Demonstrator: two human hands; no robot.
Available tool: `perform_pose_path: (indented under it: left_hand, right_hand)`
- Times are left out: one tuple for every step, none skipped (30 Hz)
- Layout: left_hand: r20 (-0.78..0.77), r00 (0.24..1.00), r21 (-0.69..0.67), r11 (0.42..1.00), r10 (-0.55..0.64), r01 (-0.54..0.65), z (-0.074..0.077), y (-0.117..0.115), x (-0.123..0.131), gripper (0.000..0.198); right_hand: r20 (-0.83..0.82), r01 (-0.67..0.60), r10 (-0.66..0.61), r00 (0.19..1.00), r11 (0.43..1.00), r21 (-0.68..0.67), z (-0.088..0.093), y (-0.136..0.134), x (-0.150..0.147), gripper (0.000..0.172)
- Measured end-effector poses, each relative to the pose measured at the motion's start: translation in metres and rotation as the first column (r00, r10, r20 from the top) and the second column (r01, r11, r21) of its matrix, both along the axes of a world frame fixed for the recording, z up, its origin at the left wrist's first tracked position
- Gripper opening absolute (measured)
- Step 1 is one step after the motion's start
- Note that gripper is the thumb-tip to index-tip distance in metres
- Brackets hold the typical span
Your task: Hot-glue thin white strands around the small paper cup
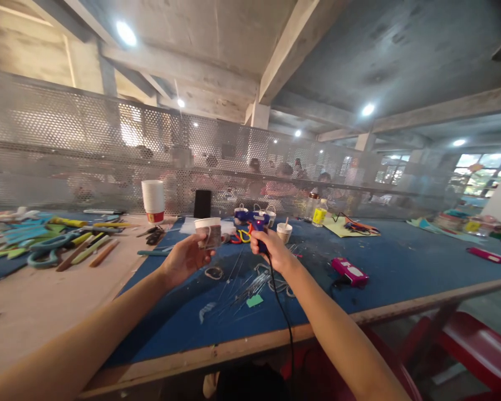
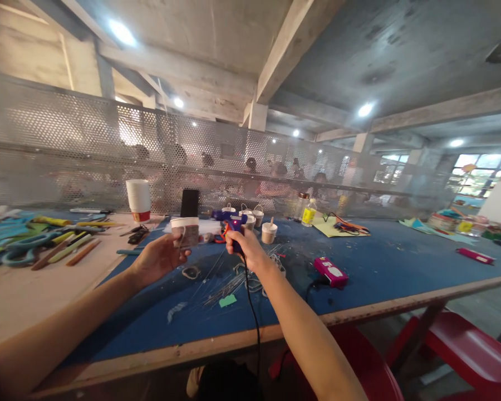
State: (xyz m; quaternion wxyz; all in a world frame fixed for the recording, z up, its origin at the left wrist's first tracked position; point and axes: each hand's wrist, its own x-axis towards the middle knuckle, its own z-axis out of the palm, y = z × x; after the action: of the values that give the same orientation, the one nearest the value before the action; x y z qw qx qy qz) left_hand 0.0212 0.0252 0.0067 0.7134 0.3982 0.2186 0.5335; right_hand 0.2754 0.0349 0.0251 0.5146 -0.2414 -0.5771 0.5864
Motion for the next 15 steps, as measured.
perform_pose_path:
  left_hand:
    - [-0.009,1.0,-0.003,1.0,-0.002,0.002,0.0,-0.001,0.001,0.026]
    - [-0.014,1.0,-0.004,1.0,-0.006,0.006,0.0,-0.001,0.001,0.028]
    - [-0.015,1.0,0.0,1.0,-0.011,0.011,0.0,-0.001,0.001,0.028]
    - [-0.012,1.0,0.007,1.0,-0.016,0.016,0.0,-0.001,0.002,0.028]
    - [-0.009,1.0,0.015,1.0,-0.022,0.022,0.0,-0.001,0.002,0.027]
    - [-0.006,1.0,0.022,0.999,-0.029,0.029,0.0,-0.001,0.002,0.026]
    - [-0.008,0.999,0.024,0.999,-0.033,0.033,0.0,-0.001,0.002,0.026]
    - [-0.012,0.999,0.021,0.999,-0.037,0.037,0.0,-0.001,0.002,0.025]
    - [-0.017,0.999,0.014,0.999,-0.035,0.035,0.0,-0.001,0.001,0.025]
    - [-0.021,0.999,0.012,0.999,-0.037,0.037,0.0,-0.001,0.001,0.024]
    - [-0.025,0.999,0.013,0.999,-0.04,0.04,0.0,-0.002,0.001,0.024]
    - [-0.029,0.998,0.02,0.999,-0.046,0.047,0.001,-0.002,0.001,0.025]
    - [-0.033,0.998,0.028,0.998,-0.057,0.058,0.001,-0.002,0.001,0.026]
    - [-0.036,0.997,0.037,0.997,-0.067,0.069,0.001,-0.002,0.001,0.028]
    - [-0.038,0.996,0.044,0.996,-0.076,0.078,0.001,-0.002,0.001,0.03]
  right_hand:
    - [0.016,-0.01,0.009,1.0,0.999,0.033,0.0,-0.003,-0.003,0.028]
    - [0.034,-0.001,-0.001,0.999,0.998,0.069,0.0,-0.005,-0.006,0.028]
    - [0.057,0.02,-0.026,0.998,0.994,0.106,0.0,-0.008,-0.008,0.028]
    - [0.08,0.047,-0.059,0.995,0.988,0.145,0.0,-0.01,-0.011,0.028]
    - [0.104,0.071,-0.091,0.99,0.98,0.185,0.0,-0.013,-0.014,0.028]
    - [0.126,0.088,-0.118,0.985,0.971,0.223,0.001,-0.015,-0.016,0.028]
    - [0.149,0.102,-0.144,0.978,0.961,0.259,0.001,-0.017,-0.018,0.027]
    - [0.173,0.117,-0.172,0.97,0.95,0.29,0.0,-0.019,-0.019,0.027]
    - [0.198,0.135,-0.206,0.958,0.938,0.32,0.0,-0.021,-0.02,0.028]
    - [0.224,0.161,-0.249,0.942,0.923,0.349,0.0,-0.022,-0.021,0.029]
    - [0.252,0.191,-0.3,0.92,0.905,0.379,-0.001,-0.023,-0.021,0.03]
    - [0.279,0.224,-0.356,0.892,0.884,0.411,-0.002,-0.024,-0.021,0.032]
    - [0.303,0.25,-0.407,0.861,0.86,0.445,-0.003,-0.024,-0.02,0.033]
    - [0.324,0.266,-0.451,0.832,0.836,0.48,-0.004,-0.024,-0.02,0.033]
    - [0.341,0.274,-0.487,0.804,0.812,0.515,-0.005,-0.024,-0.02,0.034]
